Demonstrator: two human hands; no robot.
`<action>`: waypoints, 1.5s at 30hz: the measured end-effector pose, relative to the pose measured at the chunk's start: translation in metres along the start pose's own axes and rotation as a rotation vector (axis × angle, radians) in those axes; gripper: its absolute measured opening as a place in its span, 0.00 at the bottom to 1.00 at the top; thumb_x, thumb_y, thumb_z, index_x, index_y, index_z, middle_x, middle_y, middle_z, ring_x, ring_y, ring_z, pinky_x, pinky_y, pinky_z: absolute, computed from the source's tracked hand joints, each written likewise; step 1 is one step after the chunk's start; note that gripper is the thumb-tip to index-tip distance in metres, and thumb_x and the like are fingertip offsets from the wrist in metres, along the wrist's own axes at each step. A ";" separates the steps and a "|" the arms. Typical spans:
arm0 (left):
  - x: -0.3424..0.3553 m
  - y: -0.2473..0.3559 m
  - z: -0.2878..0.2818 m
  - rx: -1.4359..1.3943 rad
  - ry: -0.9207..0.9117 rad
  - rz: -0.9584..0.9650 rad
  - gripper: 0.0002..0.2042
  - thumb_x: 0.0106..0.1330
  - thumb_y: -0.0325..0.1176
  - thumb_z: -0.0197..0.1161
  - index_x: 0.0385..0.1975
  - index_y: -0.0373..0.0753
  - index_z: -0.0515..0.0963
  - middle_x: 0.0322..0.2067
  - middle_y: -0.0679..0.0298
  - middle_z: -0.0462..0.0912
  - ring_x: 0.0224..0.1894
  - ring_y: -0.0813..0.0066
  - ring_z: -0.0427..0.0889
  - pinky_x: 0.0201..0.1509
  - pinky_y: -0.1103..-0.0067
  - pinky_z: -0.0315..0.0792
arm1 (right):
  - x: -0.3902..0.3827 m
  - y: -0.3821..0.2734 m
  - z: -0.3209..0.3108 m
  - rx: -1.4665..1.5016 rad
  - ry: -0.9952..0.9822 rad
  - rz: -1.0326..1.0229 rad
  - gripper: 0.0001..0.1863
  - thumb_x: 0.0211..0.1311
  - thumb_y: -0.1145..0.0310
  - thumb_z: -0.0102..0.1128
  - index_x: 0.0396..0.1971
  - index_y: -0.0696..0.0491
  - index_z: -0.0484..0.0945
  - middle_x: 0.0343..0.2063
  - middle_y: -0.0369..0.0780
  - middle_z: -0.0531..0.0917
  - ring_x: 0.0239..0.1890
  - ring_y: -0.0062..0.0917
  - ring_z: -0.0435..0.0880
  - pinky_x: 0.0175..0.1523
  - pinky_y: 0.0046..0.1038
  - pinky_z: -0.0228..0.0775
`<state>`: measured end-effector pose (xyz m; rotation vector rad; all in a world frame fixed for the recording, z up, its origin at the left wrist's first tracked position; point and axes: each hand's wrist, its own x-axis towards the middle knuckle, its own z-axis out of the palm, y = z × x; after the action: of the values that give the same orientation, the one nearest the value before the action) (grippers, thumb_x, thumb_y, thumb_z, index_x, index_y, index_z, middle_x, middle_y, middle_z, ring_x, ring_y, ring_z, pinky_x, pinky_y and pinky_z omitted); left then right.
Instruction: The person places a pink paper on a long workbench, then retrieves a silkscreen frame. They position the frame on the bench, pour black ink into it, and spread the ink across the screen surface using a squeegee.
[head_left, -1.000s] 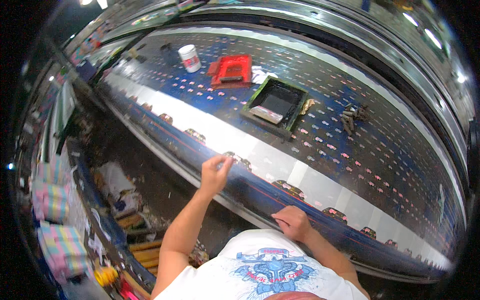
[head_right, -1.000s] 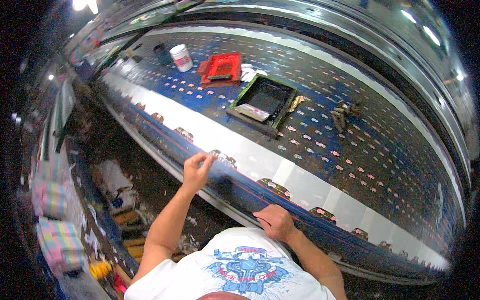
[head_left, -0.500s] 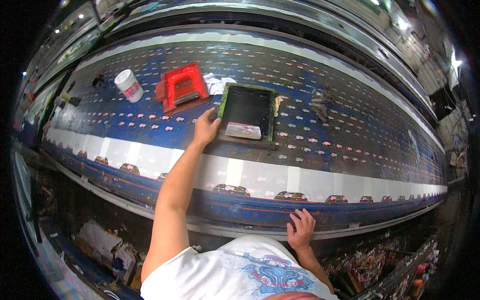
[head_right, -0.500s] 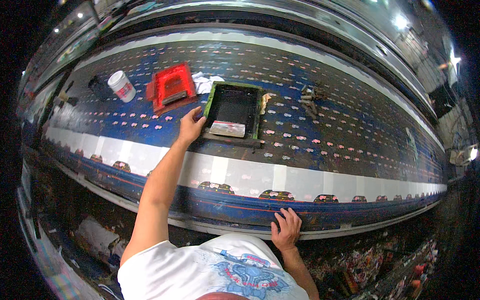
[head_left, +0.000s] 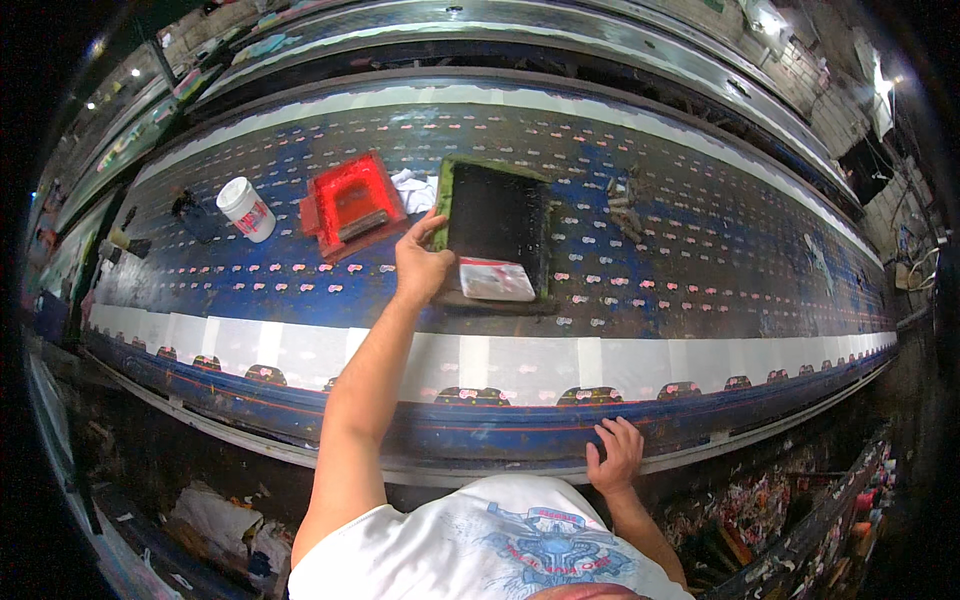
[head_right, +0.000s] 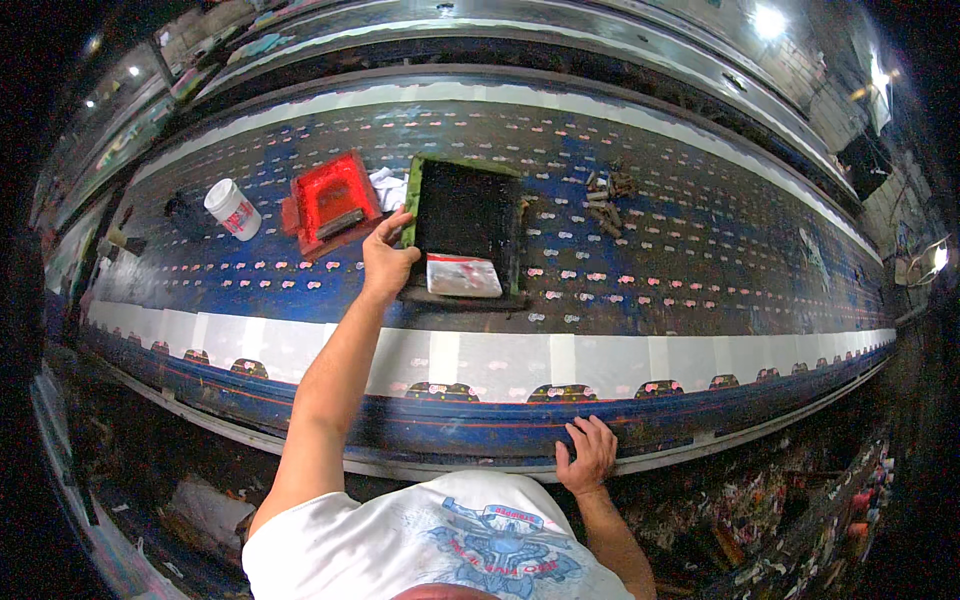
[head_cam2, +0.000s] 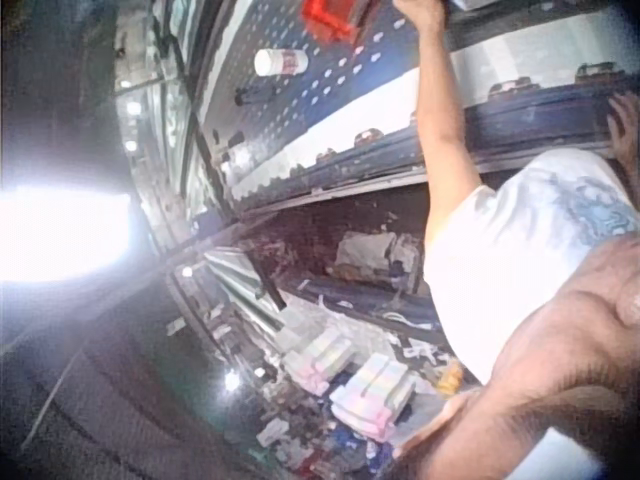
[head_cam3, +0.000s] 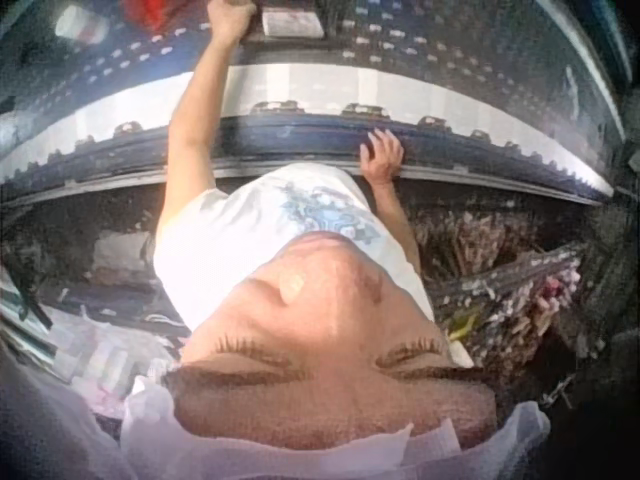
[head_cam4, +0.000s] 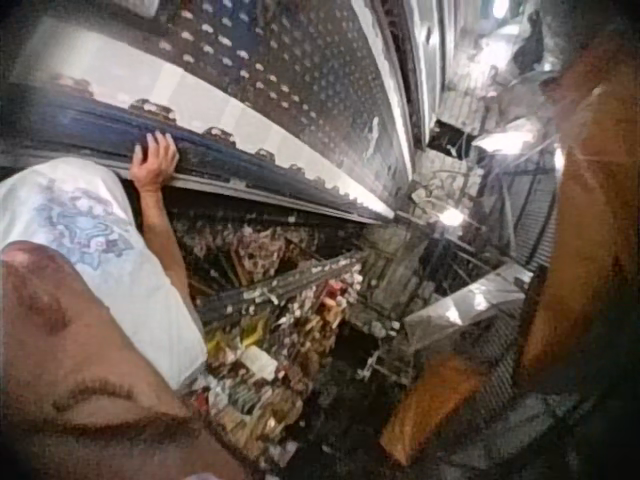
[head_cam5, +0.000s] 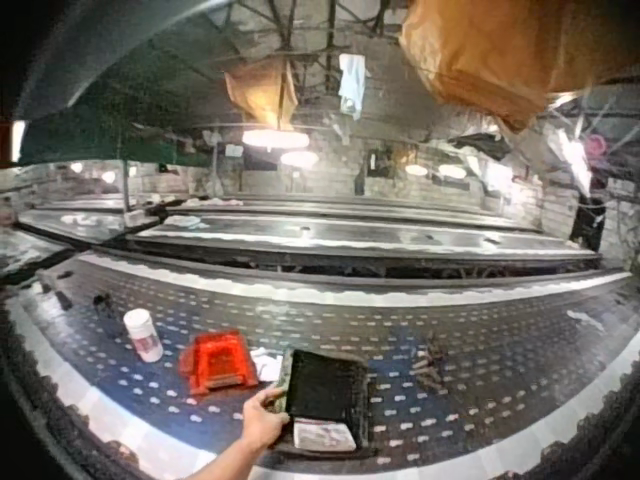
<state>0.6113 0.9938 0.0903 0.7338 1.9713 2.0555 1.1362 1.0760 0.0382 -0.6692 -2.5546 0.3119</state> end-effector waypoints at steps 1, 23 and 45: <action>-0.010 0.024 0.007 0.016 -0.005 0.064 0.33 0.52 0.11 0.69 0.65 0.28 0.82 0.79 0.52 0.74 0.78 0.59 0.76 0.83 0.69 0.69 | 0.000 0.001 -0.002 0.003 0.002 0.005 0.22 0.61 0.60 0.74 0.54 0.51 0.88 0.59 0.43 0.87 0.67 0.48 0.80 0.69 0.54 0.69; -0.306 0.199 -0.015 -0.337 0.231 0.261 0.31 0.51 0.13 0.83 0.58 0.35 0.86 0.81 0.40 0.68 0.81 0.56 0.71 0.85 0.59 0.65 | 0.068 0.039 -0.029 1.514 -0.430 0.103 0.44 0.82 0.36 0.59 0.75 0.64 0.74 0.69 0.46 0.83 0.70 0.34 0.82 0.74 0.37 0.73; -0.597 0.174 -0.267 -0.173 1.002 0.159 0.28 0.55 0.04 0.66 0.57 0.31 0.84 0.80 0.43 0.69 0.77 0.60 0.77 0.79 0.69 0.75 | 0.019 -0.315 0.036 1.586 -1.252 -0.257 0.48 0.72 0.59 0.74 0.84 0.63 0.61 0.69 0.50 0.81 0.60 0.30 0.87 0.47 0.28 0.87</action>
<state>1.0287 0.4623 0.1376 -0.2846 2.1059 3.0013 0.9770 0.8133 0.1180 0.6814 -2.0263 2.7980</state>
